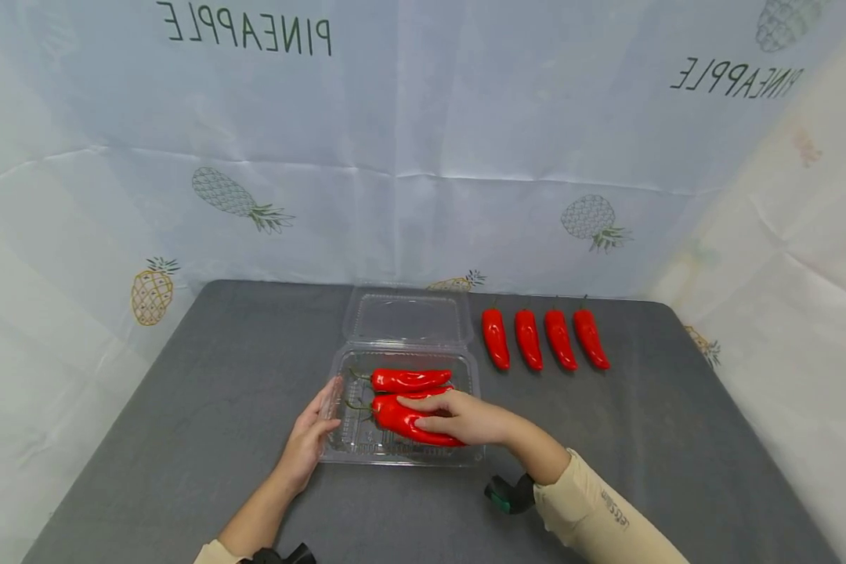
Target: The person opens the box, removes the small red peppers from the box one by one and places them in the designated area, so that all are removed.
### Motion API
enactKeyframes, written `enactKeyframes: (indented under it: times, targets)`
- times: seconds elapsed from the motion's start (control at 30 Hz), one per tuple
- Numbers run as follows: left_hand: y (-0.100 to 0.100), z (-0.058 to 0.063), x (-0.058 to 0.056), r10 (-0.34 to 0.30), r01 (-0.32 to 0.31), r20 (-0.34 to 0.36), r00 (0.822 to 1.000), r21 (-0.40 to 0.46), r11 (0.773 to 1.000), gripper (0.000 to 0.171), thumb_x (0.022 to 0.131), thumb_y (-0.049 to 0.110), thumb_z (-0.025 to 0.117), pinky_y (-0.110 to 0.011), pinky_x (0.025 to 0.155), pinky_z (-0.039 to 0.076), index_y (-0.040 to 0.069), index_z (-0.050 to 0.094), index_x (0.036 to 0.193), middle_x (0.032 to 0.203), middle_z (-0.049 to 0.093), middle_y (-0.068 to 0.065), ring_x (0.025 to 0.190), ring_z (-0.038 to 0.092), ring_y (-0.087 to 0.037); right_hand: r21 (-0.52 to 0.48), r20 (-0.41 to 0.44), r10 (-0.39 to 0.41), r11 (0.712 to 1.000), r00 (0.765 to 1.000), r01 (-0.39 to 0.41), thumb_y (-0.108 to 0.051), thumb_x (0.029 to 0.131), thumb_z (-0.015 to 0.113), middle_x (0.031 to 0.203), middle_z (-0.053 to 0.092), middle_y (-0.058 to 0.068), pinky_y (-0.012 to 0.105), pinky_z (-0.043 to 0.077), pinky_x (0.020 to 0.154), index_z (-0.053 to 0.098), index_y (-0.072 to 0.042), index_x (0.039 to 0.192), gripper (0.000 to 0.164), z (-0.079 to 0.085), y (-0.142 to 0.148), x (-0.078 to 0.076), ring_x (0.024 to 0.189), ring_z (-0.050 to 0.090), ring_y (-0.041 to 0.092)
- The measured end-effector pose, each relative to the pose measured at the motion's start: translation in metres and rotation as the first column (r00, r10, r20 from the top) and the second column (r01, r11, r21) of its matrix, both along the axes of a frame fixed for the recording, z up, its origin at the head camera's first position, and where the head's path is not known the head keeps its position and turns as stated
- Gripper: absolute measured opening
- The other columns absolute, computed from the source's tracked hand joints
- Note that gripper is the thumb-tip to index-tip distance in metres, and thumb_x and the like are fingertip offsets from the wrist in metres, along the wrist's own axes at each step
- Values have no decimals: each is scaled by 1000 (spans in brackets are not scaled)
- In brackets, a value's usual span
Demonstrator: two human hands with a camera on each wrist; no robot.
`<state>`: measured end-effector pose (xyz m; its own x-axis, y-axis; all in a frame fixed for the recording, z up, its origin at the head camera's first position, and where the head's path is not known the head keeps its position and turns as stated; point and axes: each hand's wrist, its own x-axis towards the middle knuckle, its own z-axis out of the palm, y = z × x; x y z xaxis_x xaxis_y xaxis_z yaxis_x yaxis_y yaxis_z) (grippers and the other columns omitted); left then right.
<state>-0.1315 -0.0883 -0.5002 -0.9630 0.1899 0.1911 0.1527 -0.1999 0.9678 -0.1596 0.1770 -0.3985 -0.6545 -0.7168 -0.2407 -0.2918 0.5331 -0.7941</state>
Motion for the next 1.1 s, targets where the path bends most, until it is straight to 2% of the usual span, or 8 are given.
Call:
enactKeyframes:
  times: [0.17,0.27,0.4,0.5,0.67,0.9,1.0,1.1]
  targets:
    - [-1,0,0,-2,2,9,1000,-1,1000,68,82,-7,37,-1,100,19,-12,11,144,153,6,-27,140,0,-36,-113,20,-138,984,990,140,-27,94,50,98,61,9,22,44,62,40,-19,142,49,1,12,11,80,45,12]
    - [-1,0,-1,-9,9,15,1000,4,1000,68,82,-7,37,0,100,19,-12,10,144,153,5,-27,140,-1,-36,-205,37,-212,955,977,215,-23,95,49,138,47,19,24,49,72,40,-15,142,48,-1,18,18,104,45,25]
    - [-1,0,-1,-12,12,16,1000,0,1000,68,83,-7,37,0,100,19,-12,10,144,154,5,-26,140,-1,-36,-322,56,-289,901,956,291,-19,97,46,146,36,19,23,50,77,36,-11,143,49,-5,27,24,111,46,19]
    - [-1,0,-1,-6,6,13,1000,-4,1000,67,82,-8,37,0,100,19,-12,10,144,153,5,-27,140,-1,-37,-378,76,-370,849,926,370,-18,97,45,143,40,16,26,53,74,34,-9,144,49,-8,32,29,100,57,13]
    - [-1,0,-1,-6,6,12,1000,-7,1000,67,83,-7,37,0,100,19,-12,10,144,153,5,-27,140,-1,-37,-405,154,-536,732,830,548,-21,97,45,125,49,7,29,54,67,32,-10,145,51,-13,39,39,77,64,16]
    - [-1,0,-1,3,-3,20,1000,10,1000,67,83,-7,38,-1,100,20,-13,10,144,153,6,-26,143,2,-32,-401,351,-688,503,635,766,-29,97,45,114,55,-14,23,52,72,27,-17,148,55,-24,51,50,83,62,14]
    - [-1,-1,-1,3,-3,13,1000,13,1000,67,83,-7,38,-1,101,20,-14,10,143,153,6,-27,143,3,-31,-399,416,-693,443,589,803,-32,96,45,110,58,-16,21,52,73,26,-19,148,57,-32,56,51,82,62,12]
    - [-1,-1,-1,1,-2,7,1000,10,1000,67,83,-7,38,-1,101,20,-15,9,143,153,6,-28,144,5,-28,-404,447,-690,412,569,817,-33,96,45,108,61,-14,20,51,73,25,-20,148,57,-39,60,51,82,62,11]
